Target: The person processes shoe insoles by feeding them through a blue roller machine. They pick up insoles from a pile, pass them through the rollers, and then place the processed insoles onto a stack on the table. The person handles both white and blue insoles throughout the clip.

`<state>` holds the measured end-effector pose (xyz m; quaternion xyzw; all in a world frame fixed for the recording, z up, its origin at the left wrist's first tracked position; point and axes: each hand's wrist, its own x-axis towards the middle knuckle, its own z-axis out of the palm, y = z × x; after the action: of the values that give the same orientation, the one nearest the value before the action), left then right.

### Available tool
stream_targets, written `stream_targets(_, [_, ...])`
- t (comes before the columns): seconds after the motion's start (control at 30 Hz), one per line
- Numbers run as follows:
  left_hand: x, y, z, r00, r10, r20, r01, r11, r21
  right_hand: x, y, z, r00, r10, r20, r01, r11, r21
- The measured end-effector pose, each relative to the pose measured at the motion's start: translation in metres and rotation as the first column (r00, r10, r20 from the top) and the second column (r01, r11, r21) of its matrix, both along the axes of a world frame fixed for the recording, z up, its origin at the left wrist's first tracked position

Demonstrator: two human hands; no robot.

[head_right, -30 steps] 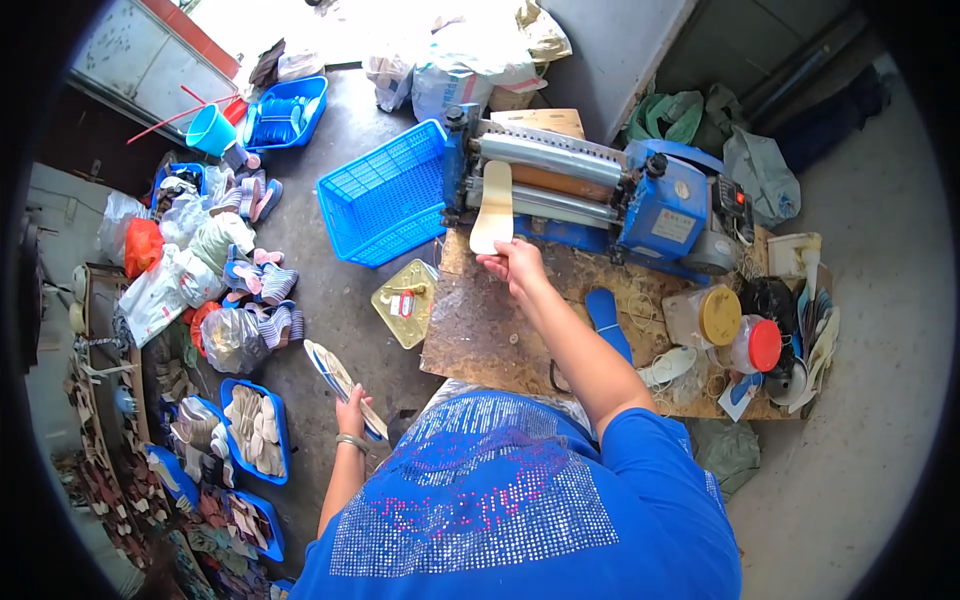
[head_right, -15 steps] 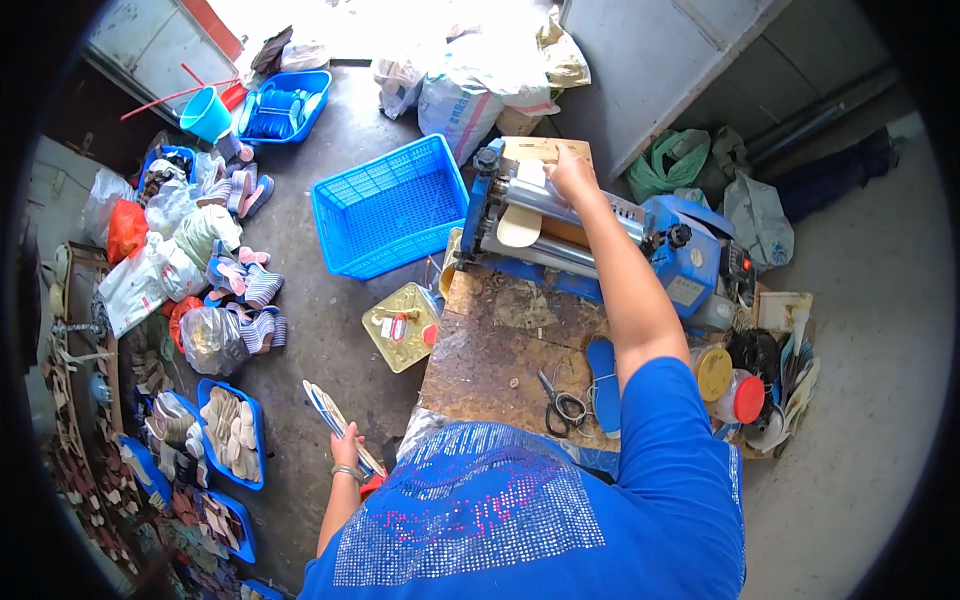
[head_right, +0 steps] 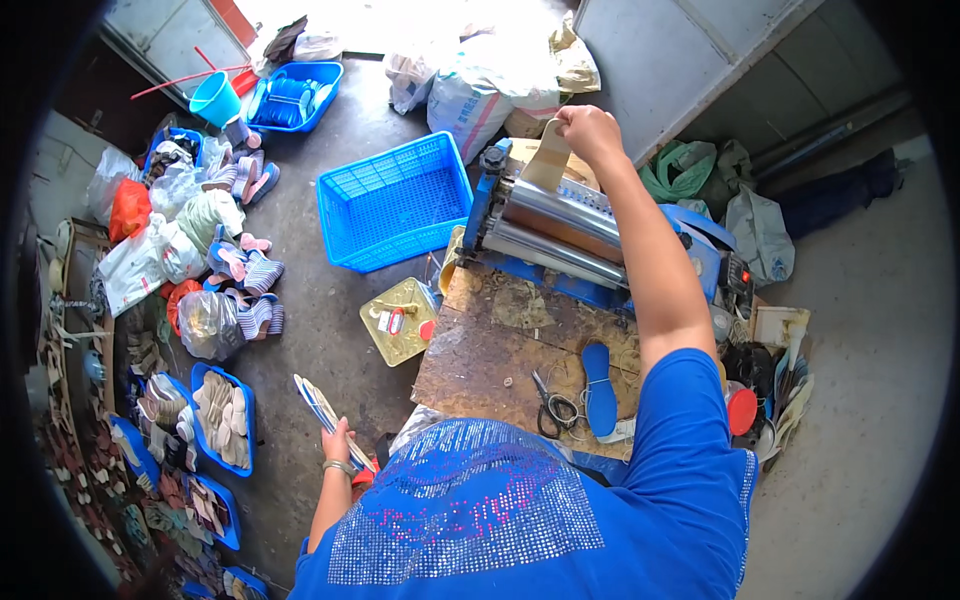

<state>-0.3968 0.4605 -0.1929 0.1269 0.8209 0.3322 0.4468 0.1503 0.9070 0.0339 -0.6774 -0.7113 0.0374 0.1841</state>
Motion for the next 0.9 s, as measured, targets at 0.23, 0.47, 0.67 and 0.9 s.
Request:
stream_targets(0.23, [0.006,0.028,0.003,0.996,-0.088,0.01,0.087,0.994,0.071,0.05,-0.105,0.085,0.525,0.136,-0.84,0.504,0.745,0.436])
stream_targets(0.47, [0.009,0.031,0.0,0.986,-0.157,-0.057,0.16,0.986,0.042,-0.006,-0.266,0.008,-0.059,-0.371,-0.927,0.032,0.927,-0.373])
stream_targets(0.67, [0.005,0.03,-0.012,0.978,-0.195,-0.07,0.195,0.981,-0.006,-0.065,-0.305,-0.076,-0.27,-0.621,-0.736,-0.278,0.782,-0.558])
stream_targets(0.9, [0.017,0.042,-0.006,0.98,-0.198,-0.032,0.198,0.98,0.017,-0.051,-0.231,-0.095,-0.433,-0.616,-0.658,-0.214,0.78,-0.589])
